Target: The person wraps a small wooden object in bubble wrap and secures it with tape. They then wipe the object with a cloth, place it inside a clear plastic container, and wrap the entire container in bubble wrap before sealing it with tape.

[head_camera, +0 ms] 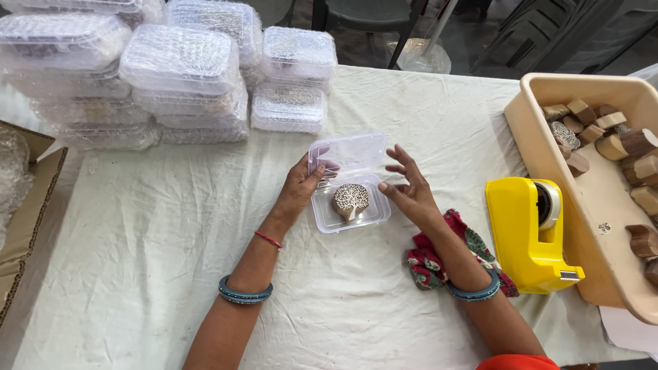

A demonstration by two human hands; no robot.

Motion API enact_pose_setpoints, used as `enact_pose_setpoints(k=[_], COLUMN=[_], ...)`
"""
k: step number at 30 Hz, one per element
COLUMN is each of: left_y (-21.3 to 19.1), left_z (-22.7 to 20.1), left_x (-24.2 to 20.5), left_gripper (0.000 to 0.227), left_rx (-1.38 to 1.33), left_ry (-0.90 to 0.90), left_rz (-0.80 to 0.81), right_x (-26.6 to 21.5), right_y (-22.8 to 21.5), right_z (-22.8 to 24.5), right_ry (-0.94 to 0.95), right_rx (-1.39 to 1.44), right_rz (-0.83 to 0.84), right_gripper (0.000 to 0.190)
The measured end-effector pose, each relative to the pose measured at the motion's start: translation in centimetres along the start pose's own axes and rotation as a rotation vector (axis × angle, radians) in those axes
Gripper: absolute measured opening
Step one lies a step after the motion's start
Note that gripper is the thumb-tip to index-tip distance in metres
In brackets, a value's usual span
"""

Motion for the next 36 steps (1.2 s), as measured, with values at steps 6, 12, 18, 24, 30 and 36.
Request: enact_pose_setpoints(k=[6,12,18,24,30,36], left_y=[0.8,1.3,1.8,2.0,2.9,2.6], left_z=[-2.6,-5.8,-4.7,-3.3,-4.3,-4.6], left_x=[-0.9,-3.1,-6.4,-6.8,-6.8,-6.4], left_gripper=[0.065,0.093,0.085,0.09,0.097,0.106], left_rx=[0.121,0.284,0.655,0.839,0.906,1.018], left_ry=[-0.142,-0.111,-0.137,0.043,-0.024,0.09], left_rz=[0.137,0.349,0.394,0.329,0.291,0.301], right_x=[-0.1,0.1,-0.9,-1.2,-0.9,-1.1], right_y=[-0.1,-0.3,1.1,1.2,1.3,0.8], right_z=[-1.5,-3.2,-0.3,-1.4,-1.9,-2.2], right_ry=[-0.003,0.018,-0.007,0.04,0.046,0.036], right_rx=[0.391,0.324,0.222,0.144,0.094,0.003], right_rz=[0.104,0.141,0.224,0.234,0.22,0.133], right_gripper=[0.066,0.042,0.044,0.049,0.058,0.062])
Point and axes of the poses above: each hand's wrist, its own x-axis towards the middle knuckle, its own y-axis out of the palm, z = x × y, the point moved 6 cm from there along x, towards the middle knuckle, and after that the axes turned 5 degrees about y, right-handed, at the moved point
